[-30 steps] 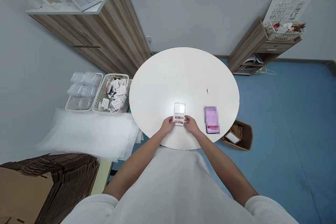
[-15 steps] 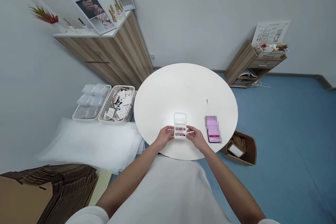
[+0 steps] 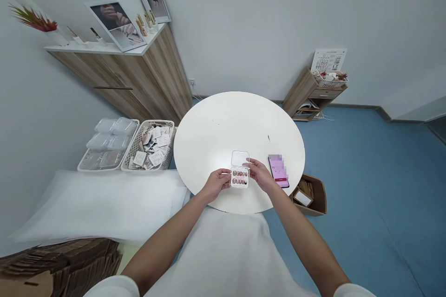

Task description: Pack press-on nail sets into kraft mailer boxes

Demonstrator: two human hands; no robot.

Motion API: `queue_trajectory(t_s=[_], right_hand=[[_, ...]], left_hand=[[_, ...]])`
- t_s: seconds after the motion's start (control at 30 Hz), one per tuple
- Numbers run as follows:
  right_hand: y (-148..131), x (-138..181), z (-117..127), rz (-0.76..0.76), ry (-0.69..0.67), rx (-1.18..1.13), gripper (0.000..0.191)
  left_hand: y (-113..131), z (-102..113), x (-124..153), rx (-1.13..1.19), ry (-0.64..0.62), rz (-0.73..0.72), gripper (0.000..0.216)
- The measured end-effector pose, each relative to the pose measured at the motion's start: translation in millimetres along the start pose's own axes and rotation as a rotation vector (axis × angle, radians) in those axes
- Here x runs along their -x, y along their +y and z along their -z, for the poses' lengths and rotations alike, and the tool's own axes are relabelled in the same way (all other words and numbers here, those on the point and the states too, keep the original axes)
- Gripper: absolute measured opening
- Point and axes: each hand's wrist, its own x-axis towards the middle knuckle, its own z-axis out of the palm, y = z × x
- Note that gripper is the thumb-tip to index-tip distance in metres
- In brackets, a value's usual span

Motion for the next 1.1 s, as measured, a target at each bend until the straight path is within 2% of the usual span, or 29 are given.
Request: queue_trajectory(t_s=[0.27, 0.57, 0.7, 0.9, 1.0, 1.1], right_hand=[[2.1, 7.9, -17.5, 0.087, -0.002, 0.007, 0.043], [1.4, 39.3, -35.4, 0.093, 0.005, 0.024, 0.045], [6.0, 45.9, -36.9, 0.055, 0.002, -0.021, 0.046], [14.9, 43.6, -34.5, 0.093, 0.102, 0.001, 0.044], [20.5, 43.6, -32.4, 0.131, 0.143, 0.033, 0.054], [25.1, 44.5, -30.7, 0.133, 0.159, 0.051, 0.062]], left_hand=[[3.5, 13.9, 1.2, 0.073, -0.031, 0.011, 0.032], [-2.1, 15.7, -2.6, 0.117, -0.001, -0.005, 0.032], [-1.4, 14.4, -0.6, 0.124, -0.023, -0.011, 0.033], [4.3, 10.4, -0.9, 0.095, -0.052, -0.025, 0.03], [5.1, 9.2, 1.4, 0.057, -0.1, -0.025, 0.035], [1.6, 9.9, 5.4, -0.088, -0.089, -0.03, 0.043]])
